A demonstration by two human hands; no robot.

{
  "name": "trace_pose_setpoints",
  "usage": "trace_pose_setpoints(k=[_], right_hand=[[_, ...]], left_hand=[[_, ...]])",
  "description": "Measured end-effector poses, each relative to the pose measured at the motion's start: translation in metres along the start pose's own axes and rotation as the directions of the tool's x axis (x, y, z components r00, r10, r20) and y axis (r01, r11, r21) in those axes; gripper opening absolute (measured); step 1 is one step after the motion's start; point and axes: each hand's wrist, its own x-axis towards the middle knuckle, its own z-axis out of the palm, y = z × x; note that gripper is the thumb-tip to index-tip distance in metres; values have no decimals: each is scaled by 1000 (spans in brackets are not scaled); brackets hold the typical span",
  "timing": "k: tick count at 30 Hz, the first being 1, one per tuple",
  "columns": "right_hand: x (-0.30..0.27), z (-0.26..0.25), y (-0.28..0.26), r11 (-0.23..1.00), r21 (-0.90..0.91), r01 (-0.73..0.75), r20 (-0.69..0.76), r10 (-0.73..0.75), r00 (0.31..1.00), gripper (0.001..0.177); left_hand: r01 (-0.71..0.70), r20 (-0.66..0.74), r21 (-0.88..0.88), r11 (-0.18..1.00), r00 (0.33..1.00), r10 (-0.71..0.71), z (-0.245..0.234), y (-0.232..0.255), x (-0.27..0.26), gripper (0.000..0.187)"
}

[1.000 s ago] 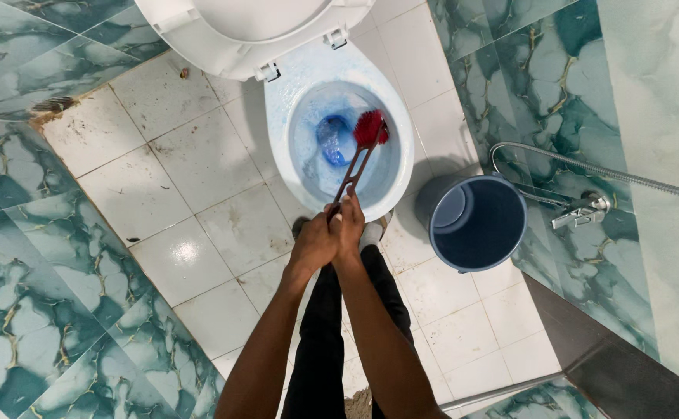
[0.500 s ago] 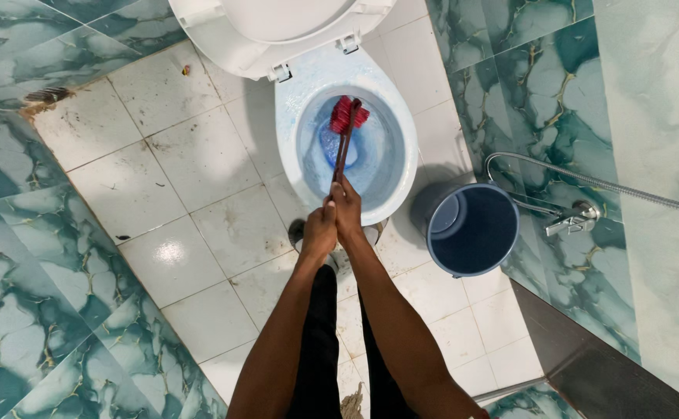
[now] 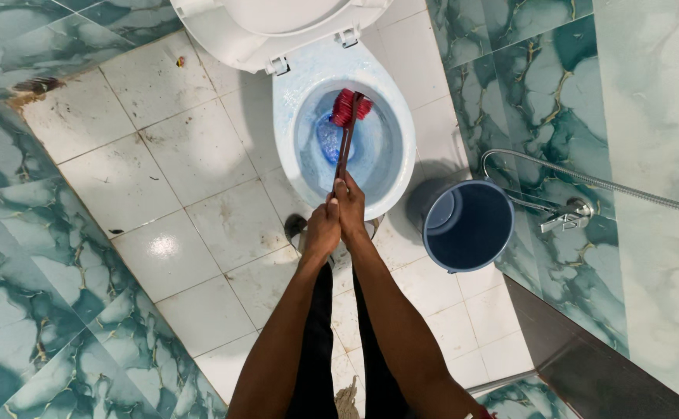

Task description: The person cleans a toilet bowl by scrubbing the interior with a toilet brush.

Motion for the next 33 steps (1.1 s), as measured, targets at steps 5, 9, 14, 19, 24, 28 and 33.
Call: trace_pose_setpoints(k=[5,9,14,19,24,28,33], right_hand=[[-47,-37,17,995,-40,90,-52,-92,994,40],[-111,-36,48,974,227,-19,-125,48,991,37],[-117,-6,65,937,335,-100,-219,181,959,40],[-26,-21,38,986,-94,137,-213,-154,965,38],[-19,-27,37,995,-75,64,-121,-72,990,33],[-90,-34,64,979,201,43,-199,-2,980,23],[-140,-10,73,951,155,-267,-124,287,950,22]], left_hand=[[-151,129,21,988,981,147,13,-15,-39,61],[1,316,254,967,945,-84,-14,-28,-88,63],[11,352,299,954,928,-121,-40,-47,-77,60],[-216,177,223,951,968,178,-8,-3,-24,53],[-17,145,160,987,989,-6,-18,22,-31,53],[-110,233,141,984,969,75,-37,5,-85,47],[150,244,389,909,935,-258,-67,-6,-128,45]])
